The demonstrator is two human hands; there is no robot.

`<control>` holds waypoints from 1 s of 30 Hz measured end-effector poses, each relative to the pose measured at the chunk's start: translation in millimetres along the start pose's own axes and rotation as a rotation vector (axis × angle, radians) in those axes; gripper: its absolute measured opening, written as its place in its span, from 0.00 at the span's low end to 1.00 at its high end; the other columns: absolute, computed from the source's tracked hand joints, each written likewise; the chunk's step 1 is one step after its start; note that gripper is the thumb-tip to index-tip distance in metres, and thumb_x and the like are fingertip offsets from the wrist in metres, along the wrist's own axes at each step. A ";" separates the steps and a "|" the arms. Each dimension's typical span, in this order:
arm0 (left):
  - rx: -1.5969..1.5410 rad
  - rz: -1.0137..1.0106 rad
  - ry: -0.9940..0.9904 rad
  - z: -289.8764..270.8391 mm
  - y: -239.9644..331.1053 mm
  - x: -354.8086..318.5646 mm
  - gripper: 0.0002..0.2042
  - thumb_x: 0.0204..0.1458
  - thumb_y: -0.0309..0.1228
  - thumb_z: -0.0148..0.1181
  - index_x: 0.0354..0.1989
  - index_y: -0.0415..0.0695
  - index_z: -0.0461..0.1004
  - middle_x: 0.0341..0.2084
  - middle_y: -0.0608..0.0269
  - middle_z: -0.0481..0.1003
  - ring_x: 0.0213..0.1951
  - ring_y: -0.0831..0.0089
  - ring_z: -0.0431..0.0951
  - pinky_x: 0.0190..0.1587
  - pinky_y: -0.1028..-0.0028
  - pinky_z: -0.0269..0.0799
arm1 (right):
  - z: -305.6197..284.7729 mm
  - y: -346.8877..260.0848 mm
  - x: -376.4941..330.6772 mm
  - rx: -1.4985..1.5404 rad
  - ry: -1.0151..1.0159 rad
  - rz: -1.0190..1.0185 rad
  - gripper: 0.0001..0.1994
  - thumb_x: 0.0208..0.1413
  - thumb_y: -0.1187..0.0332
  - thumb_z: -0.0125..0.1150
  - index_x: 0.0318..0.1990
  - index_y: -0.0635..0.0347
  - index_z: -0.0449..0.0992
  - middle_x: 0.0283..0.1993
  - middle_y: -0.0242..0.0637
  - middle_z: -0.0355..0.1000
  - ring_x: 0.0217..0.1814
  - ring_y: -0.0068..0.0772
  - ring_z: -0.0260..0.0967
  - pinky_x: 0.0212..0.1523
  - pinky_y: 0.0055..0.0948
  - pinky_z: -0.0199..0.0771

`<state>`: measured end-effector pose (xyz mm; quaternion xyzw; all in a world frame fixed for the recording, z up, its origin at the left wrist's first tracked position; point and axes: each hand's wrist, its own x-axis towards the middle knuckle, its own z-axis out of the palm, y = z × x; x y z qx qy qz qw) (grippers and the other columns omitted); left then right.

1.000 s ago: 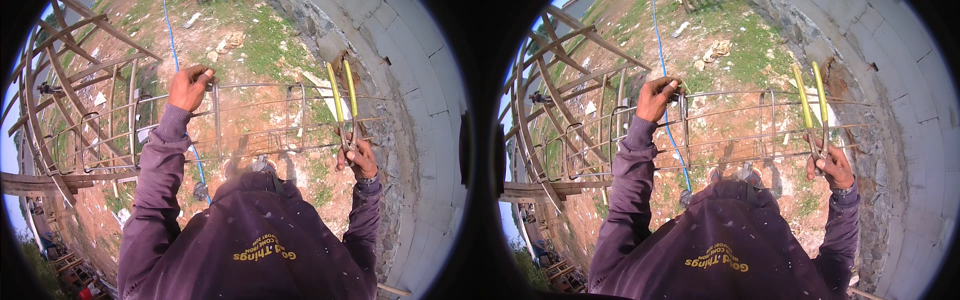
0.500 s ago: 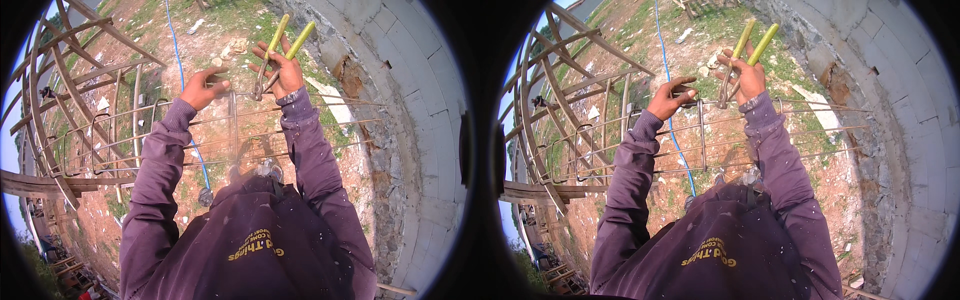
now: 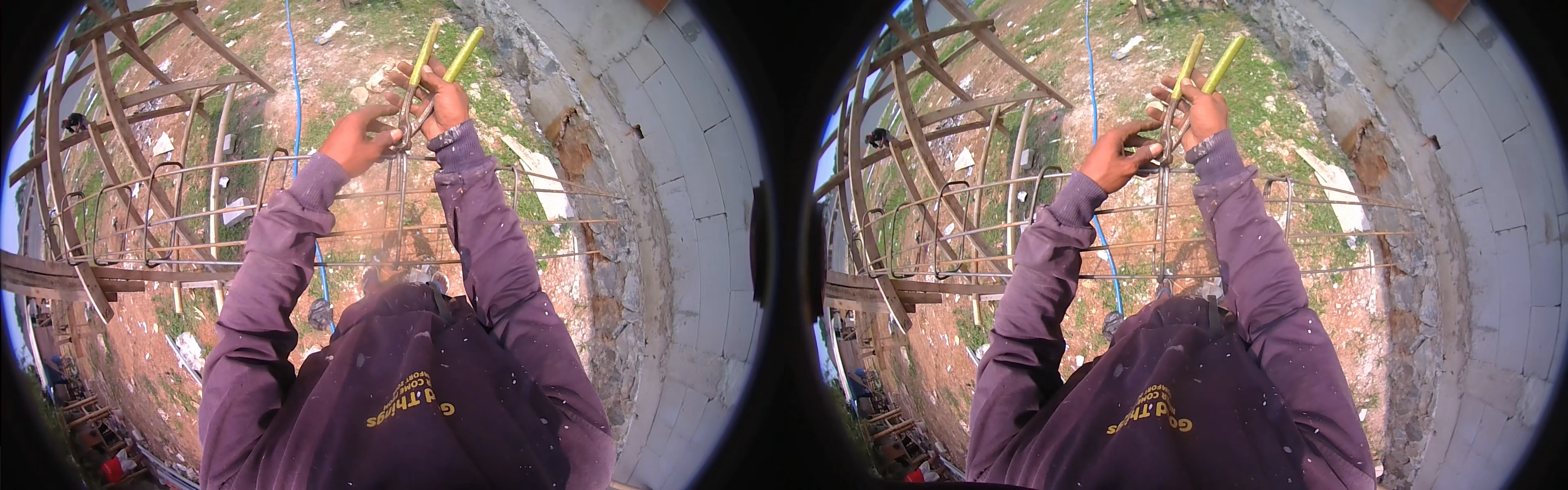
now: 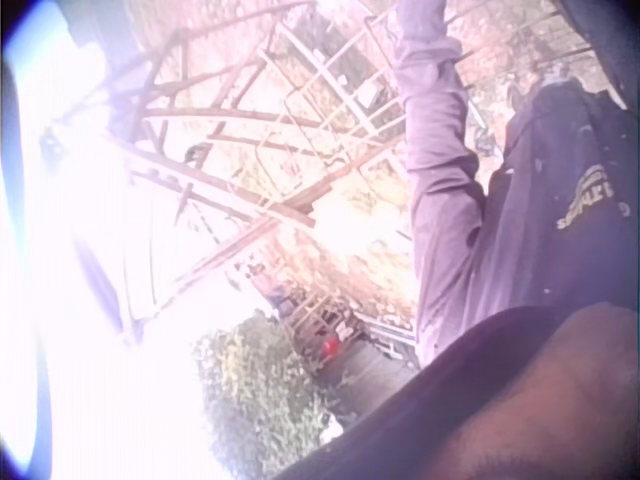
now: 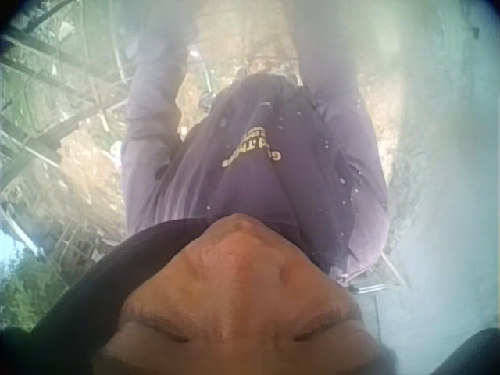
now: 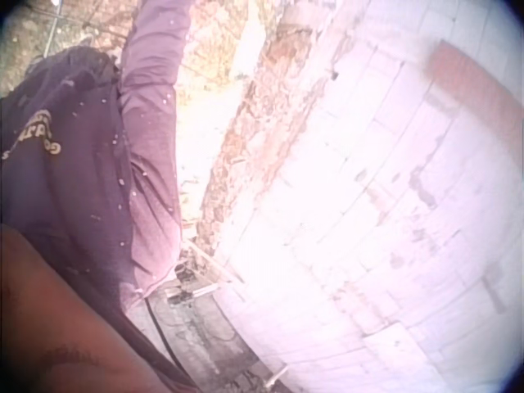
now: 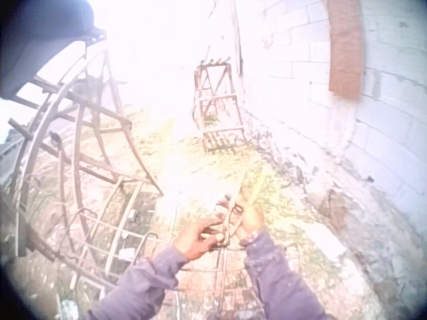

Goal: The person assembles a cylindrical rebar cage by tying intersecting vertical and horizontal steel bars with wire. They use pliers to twist and secure the wire at multiple junctions, then reposition the cage and continue tying additional intersections.

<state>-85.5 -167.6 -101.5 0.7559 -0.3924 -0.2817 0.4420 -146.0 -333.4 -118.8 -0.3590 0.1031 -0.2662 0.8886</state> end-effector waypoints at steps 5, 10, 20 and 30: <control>-0.041 0.055 0.107 -6.9 -2.5 -1.9 0.27 0.54 0.34 0.66 0.60 0.35 0.67 0.46 0.45 0.77 0.45 0.63 0.80 0.48 0.68 0.76 | 19.5 -5.5 -4.0 0.034 0.079 0.014 0.16 0.66 0.57 0.54 0.47 0.64 0.70 0.29 0.31 0.63 0.26 0.23 0.60 0.24 0.27 0.66; -0.053 0.289 0.467 -20.5 83.6 15.6 0.43 0.49 0.53 0.68 0.61 0.27 0.61 0.56 0.34 0.68 0.60 0.52 0.71 0.63 0.61 0.66 | 19.9 1.6 -8.6 -0.112 0.034 -0.151 0.15 0.62 0.59 0.61 0.43 0.63 0.70 0.29 0.29 0.67 0.24 0.23 0.65 0.24 0.29 0.69; -0.092 0.441 0.153 36.3 158.1 38.1 0.30 0.44 0.49 0.74 0.48 0.37 0.75 0.28 0.59 0.78 0.31 0.73 0.79 0.35 0.76 0.76 | 5.4 -12.2 -27.4 -0.524 -0.332 -0.506 0.19 0.50 0.64 0.74 0.46 0.63 0.76 0.39 0.37 0.79 0.40 0.31 0.76 0.40 0.28 0.76; 0.148 0.628 0.359 43.7 156.3 46.5 0.20 0.44 0.39 0.72 0.41 0.41 0.75 0.17 0.67 0.72 0.21 0.81 0.70 0.25 0.76 0.68 | 11.1 10.4 -22.0 -0.094 -0.223 -0.337 0.15 0.65 0.57 0.54 0.43 0.62 0.74 0.41 0.33 0.74 0.44 0.32 0.72 0.45 0.35 0.72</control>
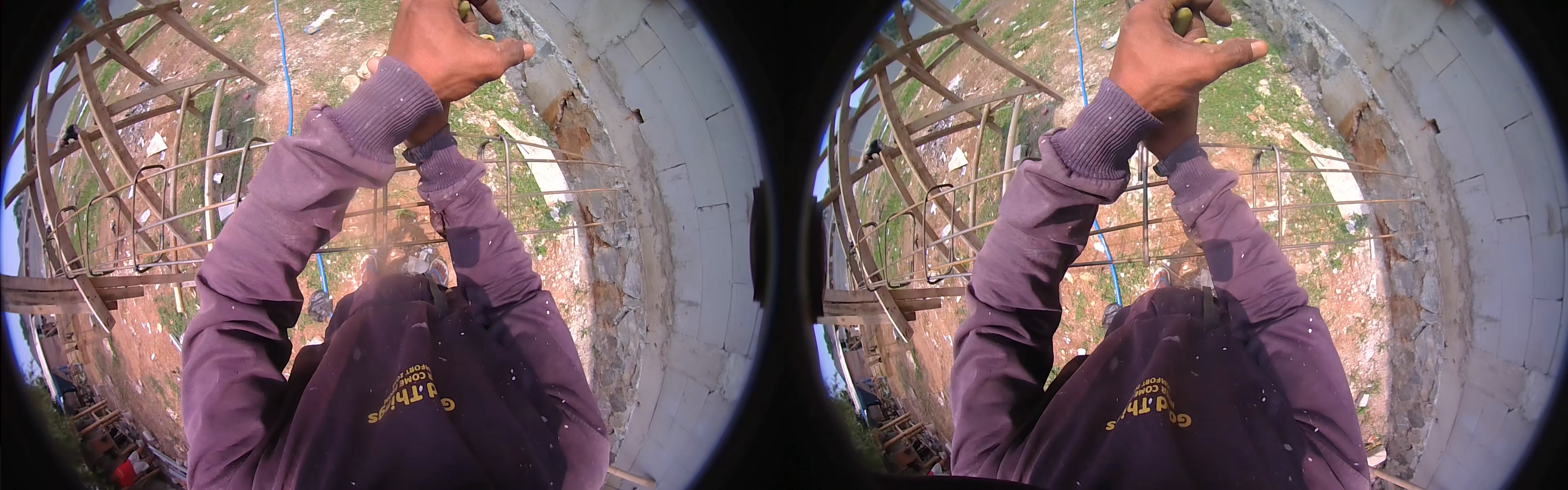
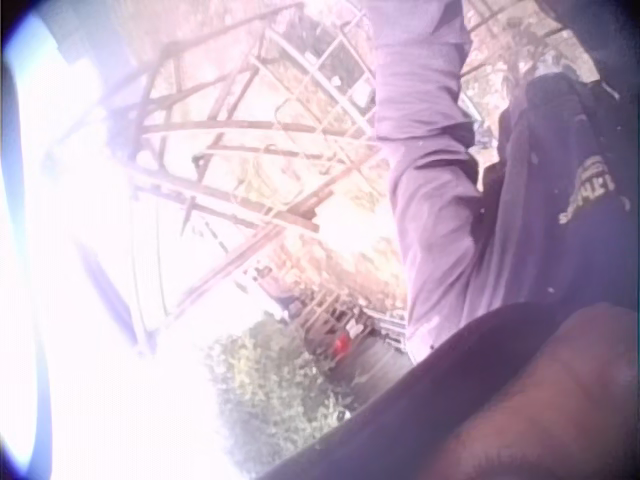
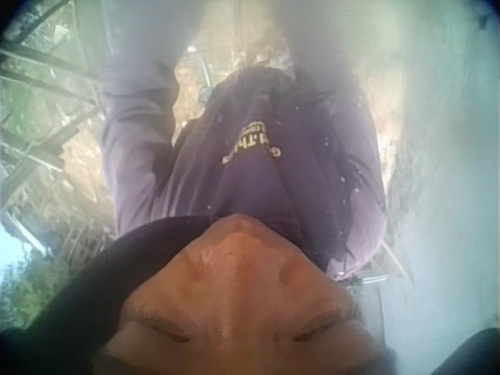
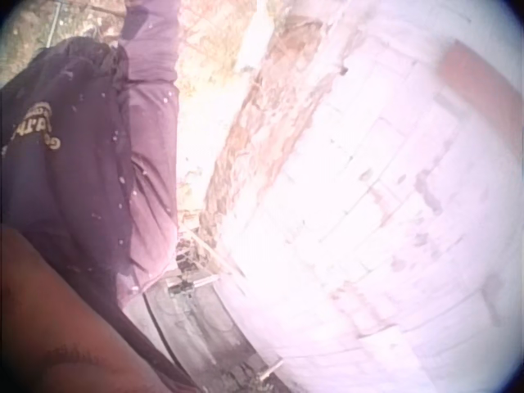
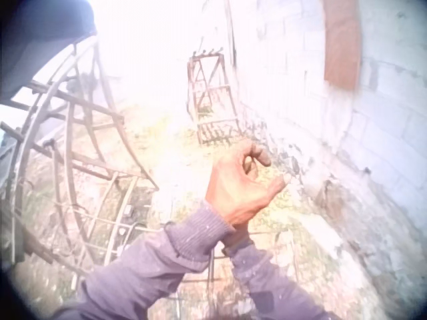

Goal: The person assembles a cylindrical rebar cage by tying intersecting vertical and horizontal steel bars with wire. They use pliers to twist and secure the wire at multiple junctions, then reposition the cage and continue tying additional intersections.

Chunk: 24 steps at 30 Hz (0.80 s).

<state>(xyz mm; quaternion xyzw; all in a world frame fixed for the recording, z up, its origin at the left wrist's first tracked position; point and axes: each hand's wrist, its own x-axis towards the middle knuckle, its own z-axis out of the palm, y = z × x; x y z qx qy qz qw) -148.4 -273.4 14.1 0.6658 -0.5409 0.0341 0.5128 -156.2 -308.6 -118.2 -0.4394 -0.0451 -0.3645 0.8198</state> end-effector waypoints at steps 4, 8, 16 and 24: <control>-0.125 0.273 -0.072 9.8 34.9 -56.9 0.11 0.34 0.21 0.59 0.28 0.45 0.70 0.18 0.61 0.70 0.21 0.62 0.73 0.23 0.66 0.68 | -31.7 -5.2 -27.6 -0.573 -0.175 0.163 0.14 0.65 0.57 0.56 0.39 0.60 0.70 0.35 0.28 0.65 0.38 0.25 0.61 0.42 0.31 0.67; -0.158 0.372 -0.171 8.0 22.5 -77.0 0.10 0.34 0.19 0.57 0.27 0.44 0.69 0.18 0.62 0.69 0.21 0.65 0.74 0.23 0.67 0.68 | -24.0 36.7 -47.7 -1.154 0.063 -0.033 0.14 0.64 0.58 0.57 0.41 0.61 0.72 0.34 0.28 0.68 0.39 0.22 0.65 0.42 0.28 0.69; -0.087 0.378 -0.053 5.2 2.1 -88.3 0.12 0.43 0.21 0.61 0.38 0.41 0.71 0.19 0.66 0.66 0.19 0.76 0.66 0.22 0.75 0.63 | -36.4 62.5 -51.5 -0.798 0.082 -0.067 0.15 0.59 0.59 0.64 0.44 0.61 0.73 0.38 0.31 0.71 0.42 0.24 0.69 0.42 0.28 0.72; -0.160 -0.070 0.232 3.8 -3.0 -64.8 0.16 0.46 0.35 0.75 0.37 0.42 0.74 0.22 0.73 0.70 0.23 0.88 0.67 0.23 0.86 0.62 | -5.9 39.5 -45.2 -0.872 0.146 -0.152 0.20 0.53 0.60 0.70 0.48 0.61 0.73 0.43 0.33 0.74 0.45 0.26 0.73 0.42 0.28 0.74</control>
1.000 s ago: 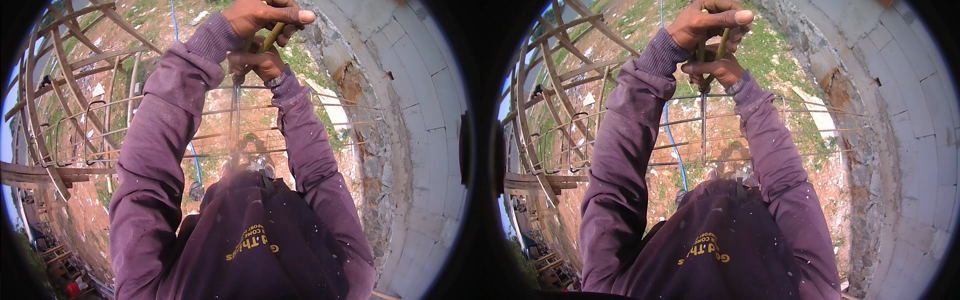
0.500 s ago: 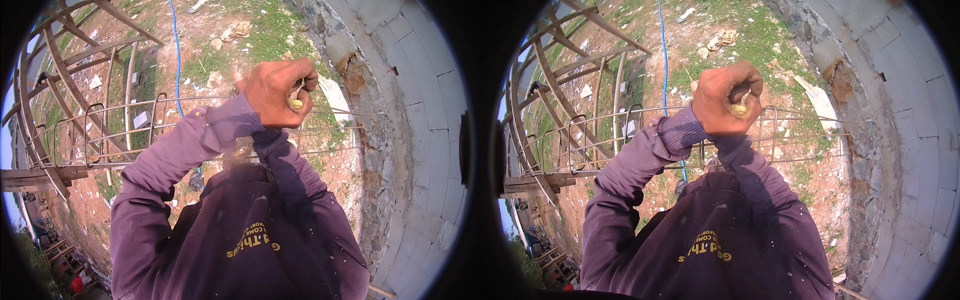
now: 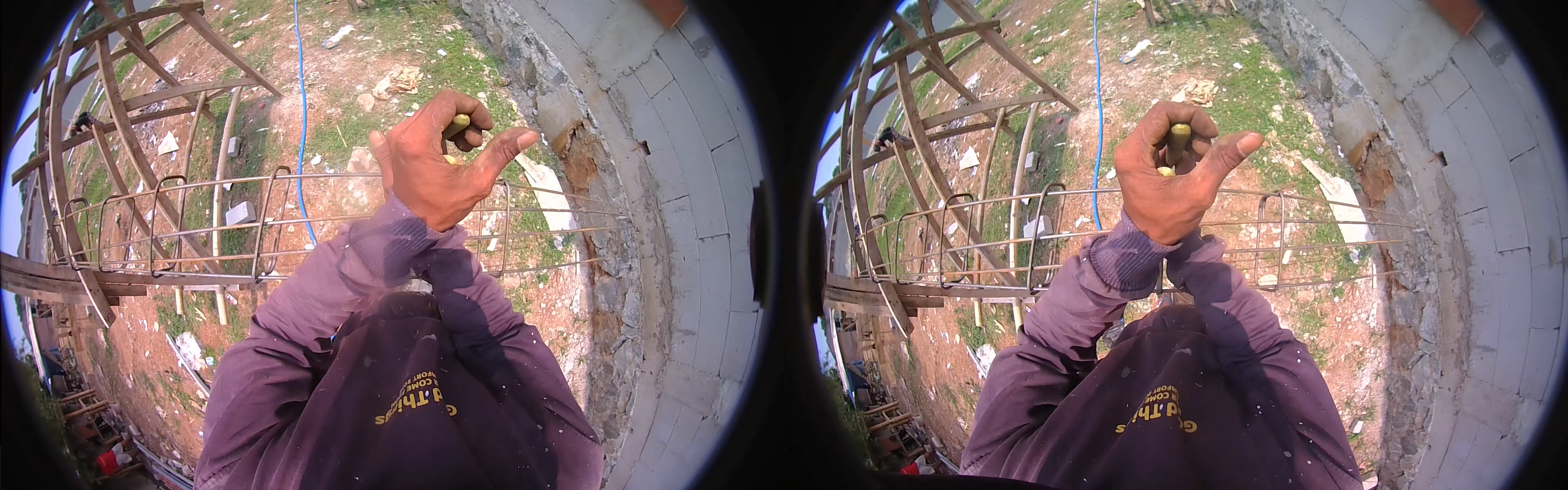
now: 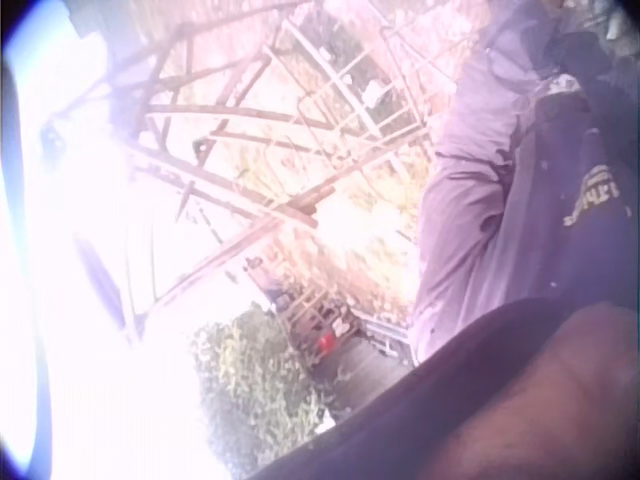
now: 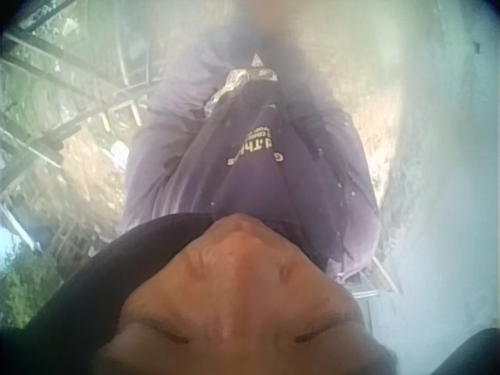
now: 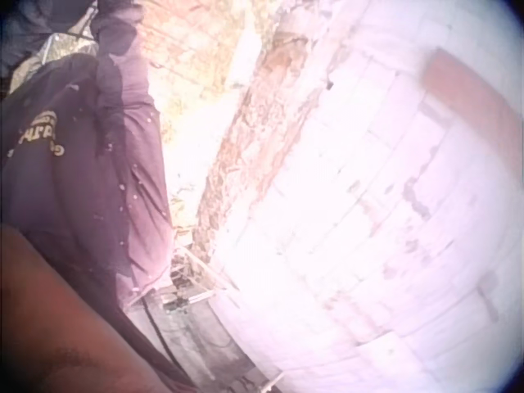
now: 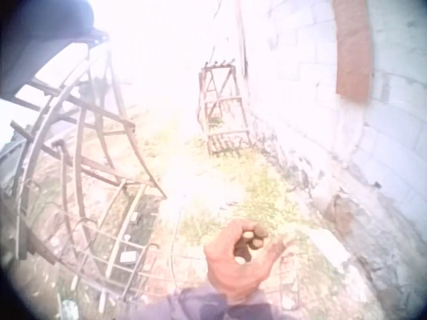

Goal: The person assembles a cylindrical rebar cage by tying intersecting vertical and horizontal steel bars with wire. They use pliers to twist and secure the wire at multiple junctions, then reposition the cage and continue tying additional intersections.

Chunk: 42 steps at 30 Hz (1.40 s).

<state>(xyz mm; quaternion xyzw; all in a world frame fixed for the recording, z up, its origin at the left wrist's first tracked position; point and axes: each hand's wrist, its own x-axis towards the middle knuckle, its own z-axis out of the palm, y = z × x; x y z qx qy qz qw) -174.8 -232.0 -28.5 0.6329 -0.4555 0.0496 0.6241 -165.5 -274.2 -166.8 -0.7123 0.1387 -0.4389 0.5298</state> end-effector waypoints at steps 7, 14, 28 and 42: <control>-0.450 -0.415 -0.666 -35.1 -17.4 106.5 0.18 0.54 0.45 0.67 0.31 0.41 0.73 0.16 0.69 0.71 0.21 0.80 0.72 0.26 0.78 0.71 | -41.4 -57.2 80.7 0.764 -0.731 0.400 0.16 0.52 0.60 0.70 0.37 0.65 0.76 0.27 0.35 0.74 0.25 0.26 0.71 0.27 0.23 0.69; -0.114 0.282 -0.318 0.1 20.2 13.6 0.15 0.36 0.29 0.67 0.18 0.44 0.62 0.12 0.67 0.61 0.15 0.79 0.64 0.18 0.73 0.59 | 2.1 11.7 44.6 0.352 -0.084 -0.273 0.20 0.61 0.64 0.63 0.56 0.63 0.68 0.44 0.31 0.71 0.42 0.23 0.68 0.44 0.26 0.72; -0.085 0.093 0.121 -14.5 18.3 -28.5 0.14 0.45 0.34 0.74 0.23 0.42 0.72 0.16 0.75 0.67 0.17 0.91 0.62 0.18 0.81 0.56 | 14.2 16.1 -12.0 0.001 -0.012 -0.095 0.17 0.55 0.64 0.68 0.48 0.61 0.72 0.39 0.32 0.72 0.37 0.21 0.68 0.36 0.26 0.70; 0.100 0.008 0.297 22.6 7.8 28.5 0.27 0.39 0.50 0.78 0.34 0.38 0.76 0.19 0.68 0.71 0.24 0.81 0.72 0.32 0.76 0.74 | 11.6 -31.7 35.1 -0.248 0.135 -0.015 0.27 0.56 0.52 0.68 0.54 0.63 0.68 0.40 0.35 0.71 0.45 0.30 0.65 0.49 0.28 0.67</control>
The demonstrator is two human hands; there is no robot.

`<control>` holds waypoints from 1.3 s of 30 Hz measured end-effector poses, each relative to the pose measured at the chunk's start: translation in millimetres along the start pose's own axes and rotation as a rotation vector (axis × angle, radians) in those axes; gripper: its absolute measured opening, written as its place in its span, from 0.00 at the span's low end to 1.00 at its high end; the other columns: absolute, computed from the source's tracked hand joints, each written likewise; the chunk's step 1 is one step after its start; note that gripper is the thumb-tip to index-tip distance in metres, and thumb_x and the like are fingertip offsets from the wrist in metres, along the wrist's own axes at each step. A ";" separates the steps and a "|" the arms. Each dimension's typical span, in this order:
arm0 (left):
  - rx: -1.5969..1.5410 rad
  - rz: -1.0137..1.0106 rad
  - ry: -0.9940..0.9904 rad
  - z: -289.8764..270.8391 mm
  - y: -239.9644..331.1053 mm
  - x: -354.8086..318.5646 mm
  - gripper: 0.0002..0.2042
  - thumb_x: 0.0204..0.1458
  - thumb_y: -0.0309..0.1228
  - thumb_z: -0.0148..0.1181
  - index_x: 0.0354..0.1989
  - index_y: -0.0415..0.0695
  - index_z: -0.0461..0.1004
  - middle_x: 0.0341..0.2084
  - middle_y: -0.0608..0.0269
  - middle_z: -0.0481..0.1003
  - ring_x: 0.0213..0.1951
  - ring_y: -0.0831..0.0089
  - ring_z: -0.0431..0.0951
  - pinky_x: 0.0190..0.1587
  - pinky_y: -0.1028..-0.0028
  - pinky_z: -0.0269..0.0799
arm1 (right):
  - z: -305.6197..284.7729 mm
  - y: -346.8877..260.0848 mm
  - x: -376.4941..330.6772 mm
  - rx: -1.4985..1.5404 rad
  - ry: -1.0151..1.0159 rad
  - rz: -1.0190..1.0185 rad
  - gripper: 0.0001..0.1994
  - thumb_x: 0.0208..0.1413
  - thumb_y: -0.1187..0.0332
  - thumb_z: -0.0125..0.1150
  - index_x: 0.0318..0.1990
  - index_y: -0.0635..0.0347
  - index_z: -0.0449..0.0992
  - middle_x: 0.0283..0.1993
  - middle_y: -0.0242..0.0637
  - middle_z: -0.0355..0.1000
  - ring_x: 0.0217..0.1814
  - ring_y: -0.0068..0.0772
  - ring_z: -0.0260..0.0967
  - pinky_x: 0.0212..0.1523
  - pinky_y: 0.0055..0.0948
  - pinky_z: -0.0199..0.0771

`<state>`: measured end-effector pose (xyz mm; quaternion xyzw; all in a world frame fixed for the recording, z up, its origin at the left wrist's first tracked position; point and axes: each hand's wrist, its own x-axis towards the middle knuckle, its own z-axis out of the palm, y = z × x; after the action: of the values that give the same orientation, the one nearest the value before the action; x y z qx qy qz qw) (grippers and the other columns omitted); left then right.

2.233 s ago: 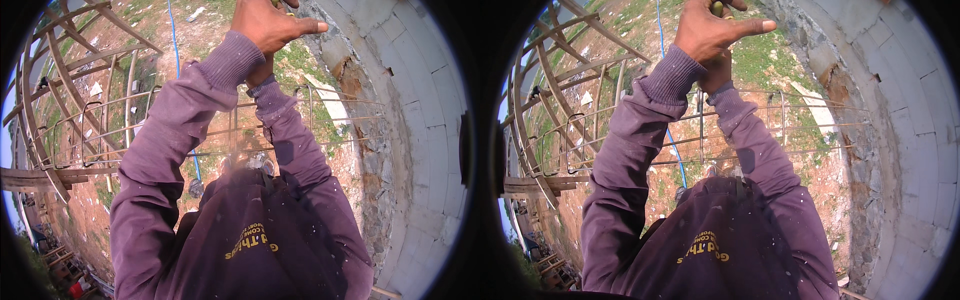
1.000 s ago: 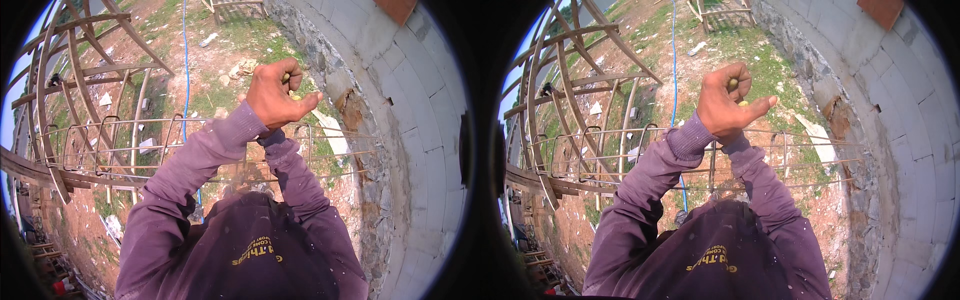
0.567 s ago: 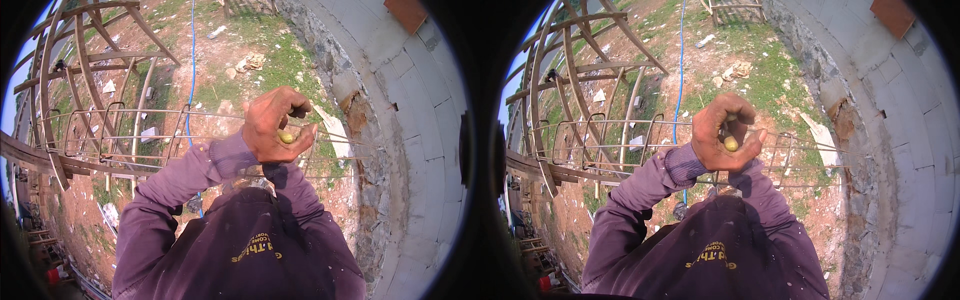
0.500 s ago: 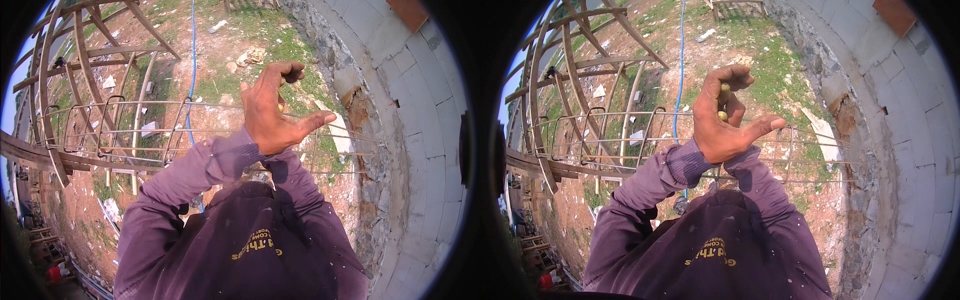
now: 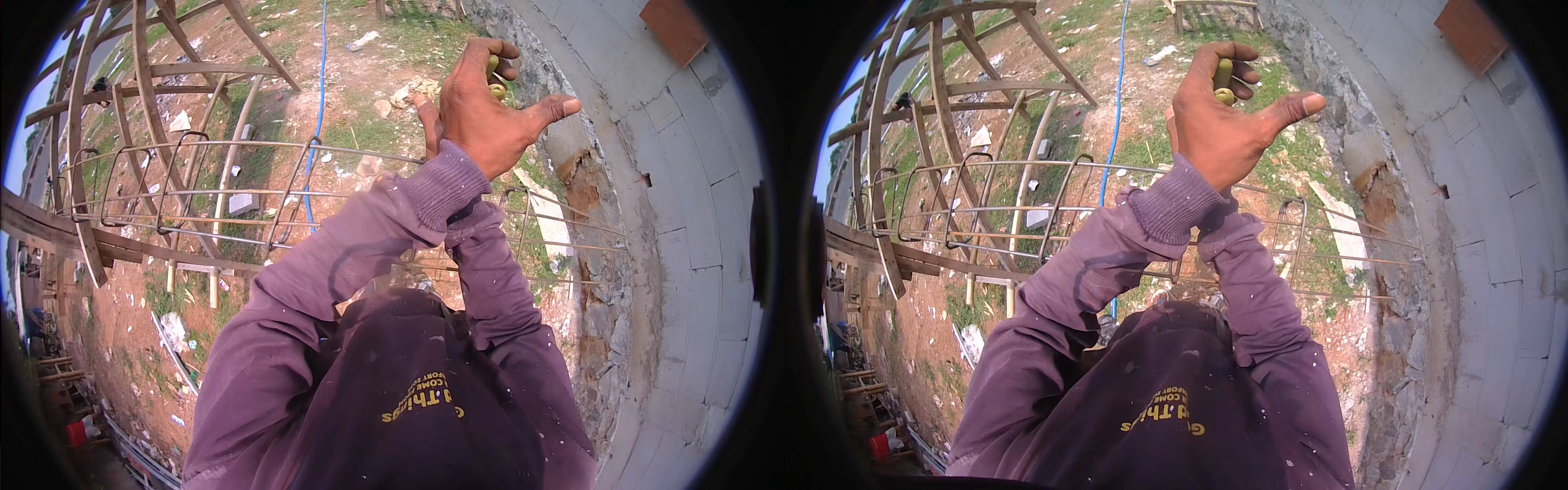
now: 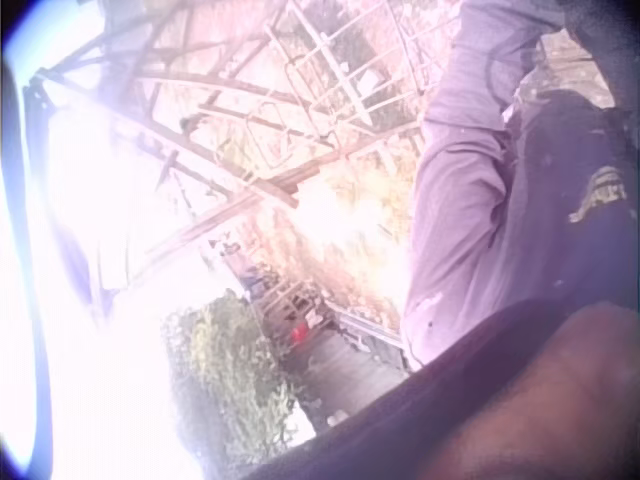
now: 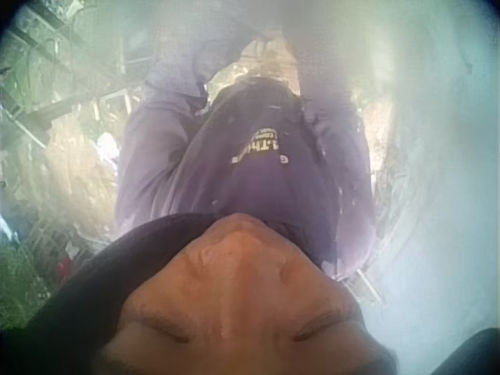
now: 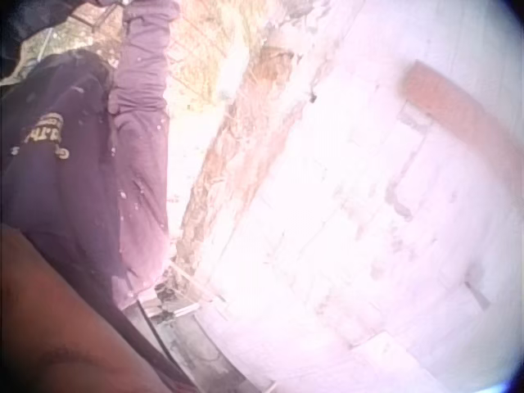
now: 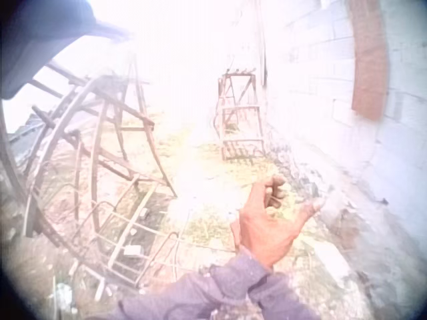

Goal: The person assembles a cylindrical rebar cage by tying intersecting vertical and horizontal steel bars with wire. They use pliers to twist and secure the wire at multiple junctions, then reposition the cage and continue tying additional intersections.

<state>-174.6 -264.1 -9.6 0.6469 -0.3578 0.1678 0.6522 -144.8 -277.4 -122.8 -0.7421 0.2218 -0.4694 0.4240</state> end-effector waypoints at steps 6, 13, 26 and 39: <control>-0.566 -0.288 -1.154 -35.9 -26.3 75.6 0.25 0.38 0.54 0.76 0.24 0.43 0.77 0.17 0.70 0.72 0.22 0.80 0.72 0.27 0.77 0.70 | -60.1 20.1 36.6 0.619 -0.684 0.043 0.17 0.55 0.65 0.67 0.49 0.62 0.74 0.38 0.34 0.75 0.44 0.36 0.74 0.46 0.33 0.75; -0.009 -0.198 -0.176 -27.2 1.7 30.5 0.25 0.33 0.46 0.80 0.27 0.40 0.72 0.20 0.63 0.73 0.25 0.68 0.76 0.35 0.68 0.74 | 2.0 44.9 23.6 0.093 -0.279 0.385 0.20 0.52 0.65 0.72 0.49 0.62 0.71 0.40 0.38 0.75 0.37 0.29 0.75 0.34 0.27 0.78; -0.513 -0.444 -0.339 -42.3 -28.2 49.4 0.19 0.35 0.32 0.80 0.25 0.38 0.72 0.19 0.64 0.74 0.21 0.77 0.77 0.24 0.76 0.74 | -21.3 -7.4 20.6 0.503 -0.293 0.178 0.24 0.42 0.77 0.72 0.50 0.67 0.72 0.41 0.35 0.77 0.40 0.27 0.76 0.39 0.26 0.76; -0.575 -0.560 -0.869 -48.9 -35.5 61.3 0.32 0.38 0.55 0.76 0.35 0.35 0.78 0.27 0.59 0.79 0.34 0.65 0.81 0.40 0.66 0.79 | -44.0 12.2 37.0 0.714 -0.881 0.196 0.18 0.49 0.67 0.72 0.45 0.66 0.75 0.38 0.39 0.78 0.34 0.30 0.75 0.36 0.32 0.76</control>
<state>-96.0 -235.7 11.2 0.5233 -0.4387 -0.3949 0.6146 -165.8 -329.4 -105.4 -0.6544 -0.0801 -0.1203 0.7422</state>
